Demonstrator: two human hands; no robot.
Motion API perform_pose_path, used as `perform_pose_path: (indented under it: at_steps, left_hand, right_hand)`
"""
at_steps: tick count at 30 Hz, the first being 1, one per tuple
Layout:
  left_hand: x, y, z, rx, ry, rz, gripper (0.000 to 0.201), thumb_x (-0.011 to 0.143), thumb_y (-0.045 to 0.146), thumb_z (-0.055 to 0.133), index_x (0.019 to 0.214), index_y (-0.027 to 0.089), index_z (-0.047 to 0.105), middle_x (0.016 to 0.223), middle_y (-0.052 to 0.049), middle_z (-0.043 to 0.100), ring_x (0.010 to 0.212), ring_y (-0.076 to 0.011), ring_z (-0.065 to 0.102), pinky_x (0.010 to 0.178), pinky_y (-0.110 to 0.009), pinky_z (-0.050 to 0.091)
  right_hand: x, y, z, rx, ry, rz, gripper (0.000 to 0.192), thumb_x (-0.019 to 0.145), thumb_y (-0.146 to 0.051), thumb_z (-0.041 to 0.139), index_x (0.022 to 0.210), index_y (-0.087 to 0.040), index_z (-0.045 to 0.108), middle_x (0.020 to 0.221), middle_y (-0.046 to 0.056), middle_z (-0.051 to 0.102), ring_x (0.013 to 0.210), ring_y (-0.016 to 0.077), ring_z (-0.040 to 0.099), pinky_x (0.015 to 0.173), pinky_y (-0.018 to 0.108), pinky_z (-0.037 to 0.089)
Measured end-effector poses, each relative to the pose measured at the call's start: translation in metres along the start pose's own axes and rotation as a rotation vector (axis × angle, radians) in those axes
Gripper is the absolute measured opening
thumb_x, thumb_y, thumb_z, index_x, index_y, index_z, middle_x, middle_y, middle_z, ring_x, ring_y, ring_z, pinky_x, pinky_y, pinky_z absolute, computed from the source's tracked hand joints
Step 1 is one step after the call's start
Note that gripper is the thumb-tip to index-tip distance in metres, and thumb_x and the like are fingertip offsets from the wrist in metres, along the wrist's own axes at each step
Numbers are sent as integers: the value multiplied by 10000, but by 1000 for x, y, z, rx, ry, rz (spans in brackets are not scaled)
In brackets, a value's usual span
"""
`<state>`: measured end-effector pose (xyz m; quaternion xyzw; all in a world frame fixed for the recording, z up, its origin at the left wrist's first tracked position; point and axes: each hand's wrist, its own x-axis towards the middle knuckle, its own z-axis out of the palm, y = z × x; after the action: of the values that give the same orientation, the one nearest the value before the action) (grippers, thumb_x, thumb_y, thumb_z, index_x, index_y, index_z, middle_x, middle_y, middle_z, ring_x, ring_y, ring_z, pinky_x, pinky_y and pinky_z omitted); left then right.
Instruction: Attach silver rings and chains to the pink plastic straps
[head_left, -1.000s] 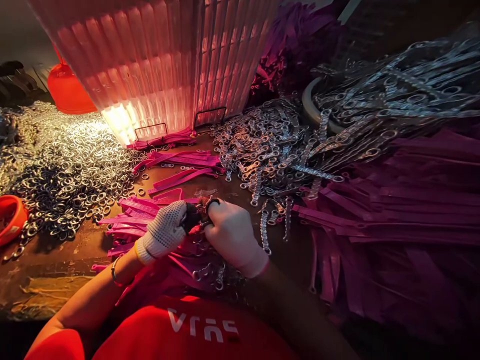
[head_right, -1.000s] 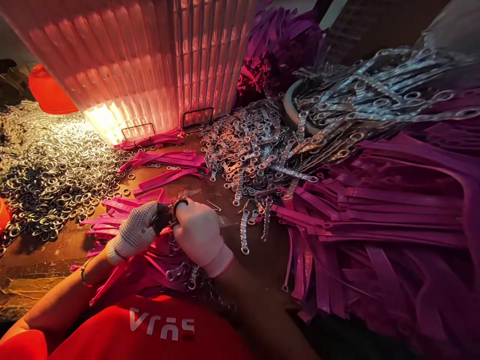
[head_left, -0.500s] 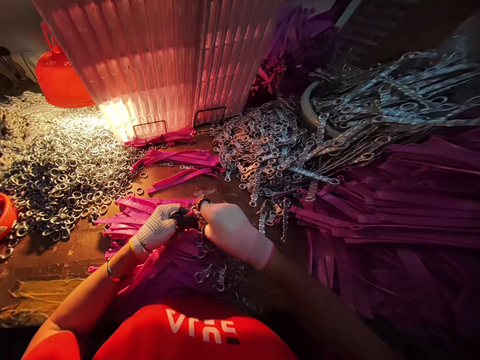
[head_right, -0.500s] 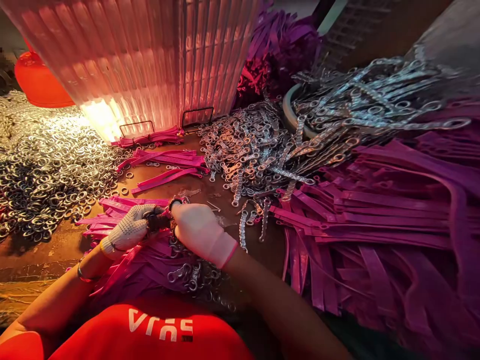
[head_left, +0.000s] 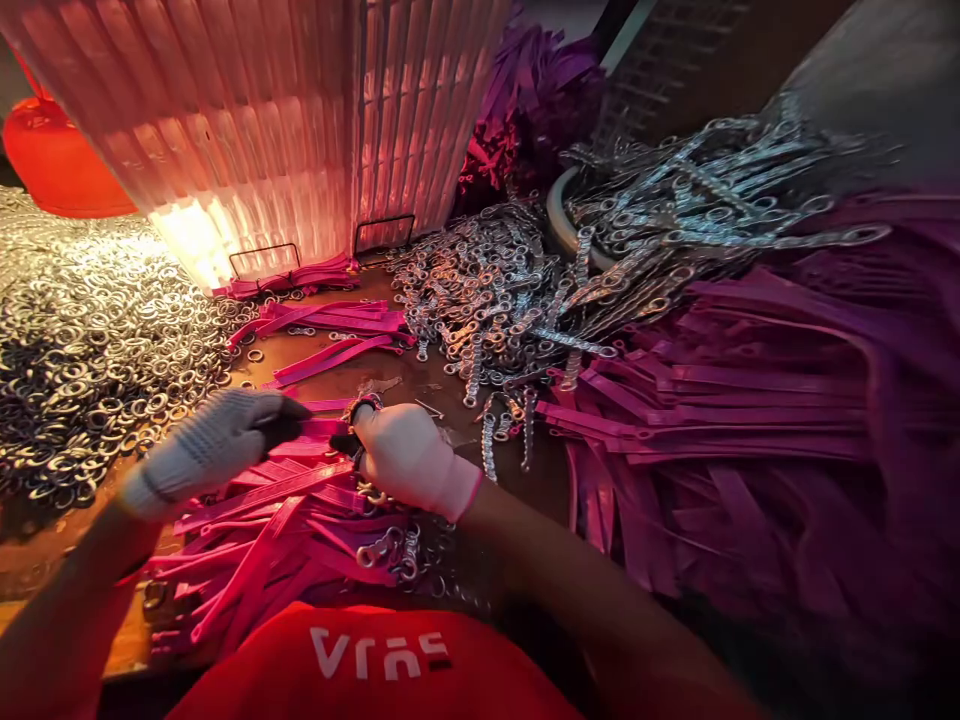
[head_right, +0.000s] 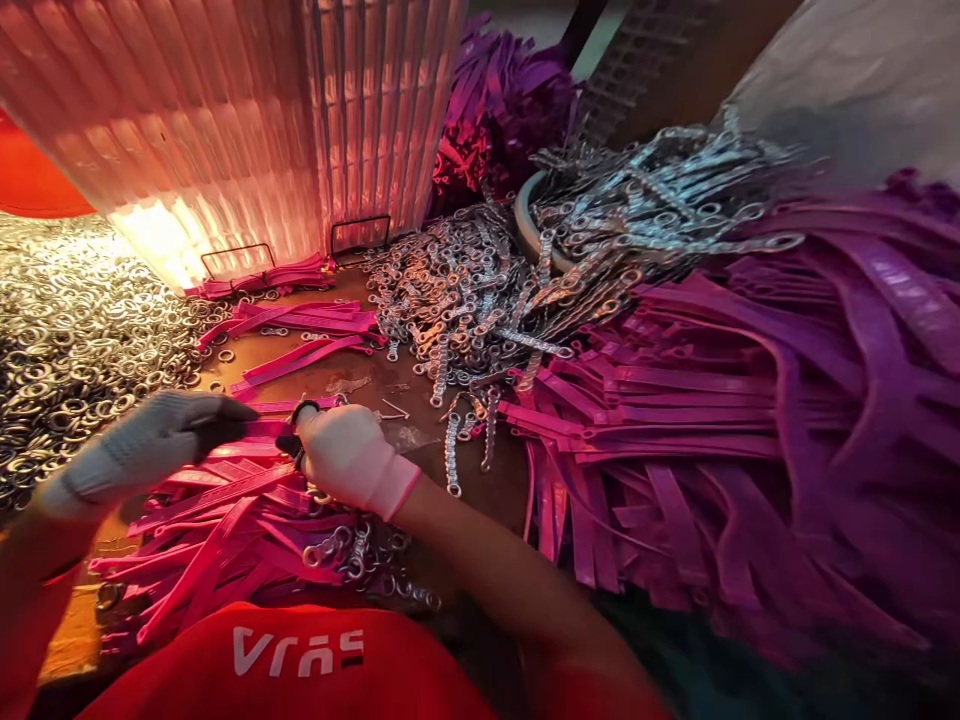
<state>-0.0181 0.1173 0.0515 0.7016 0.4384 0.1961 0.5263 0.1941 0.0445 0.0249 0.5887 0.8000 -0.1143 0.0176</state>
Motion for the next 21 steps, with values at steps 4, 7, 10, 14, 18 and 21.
perform_pose_path:
  at_steps: [4,7,10,14,18,21]
  left_hand:
    - [-15,-8,-23,-273,203,-192,333,609,82,753,915,199,810,656,-37,705,440,-83,465,355,-149,327]
    - [-11,-18,-2,-585,164,-293,255,678,198,776,929,155,789,656,-64,675,391,-55,399,316,-152,267]
    - [8,-22,34,-877,-1,-385,241,698,243,794,905,127,754,620,-32,604,389,-32,362,307,-126,229]
    - [39,-20,69,-1025,-171,-451,299,717,299,784,940,110,723,688,-30,602,417,-29,378,312,-116,198]
    - [69,-24,72,-632,-136,-235,291,758,343,734,962,135,731,639,-15,594,420,-60,403,346,-153,252]
    - [87,-38,59,-180,-50,-13,250,756,309,691,938,155,765,629,-32,636,501,-118,510,443,-196,379]
  right_hand:
    - [-10,39,13,56,73,-47,266,901,-291,547,1088,-149,673,1026,144,717,946,252,639,784,324,431]
    - [-10,96,28,-67,132,140,286,892,-208,519,1108,-156,700,1130,141,691,1037,250,586,844,332,414]
    - [1,144,39,-258,121,370,308,869,-134,494,1073,-104,723,1167,200,665,1072,298,557,826,373,389]
    - [23,167,50,-304,58,294,332,903,-115,452,1068,-109,741,1243,212,641,1183,330,501,879,416,360]
    - [37,169,54,-324,7,320,365,912,-87,406,1051,-67,744,1142,247,670,1121,344,548,866,440,364]
    - [32,170,52,-331,-30,350,316,868,-96,480,1041,-74,743,1101,247,684,1070,338,585,842,434,380]
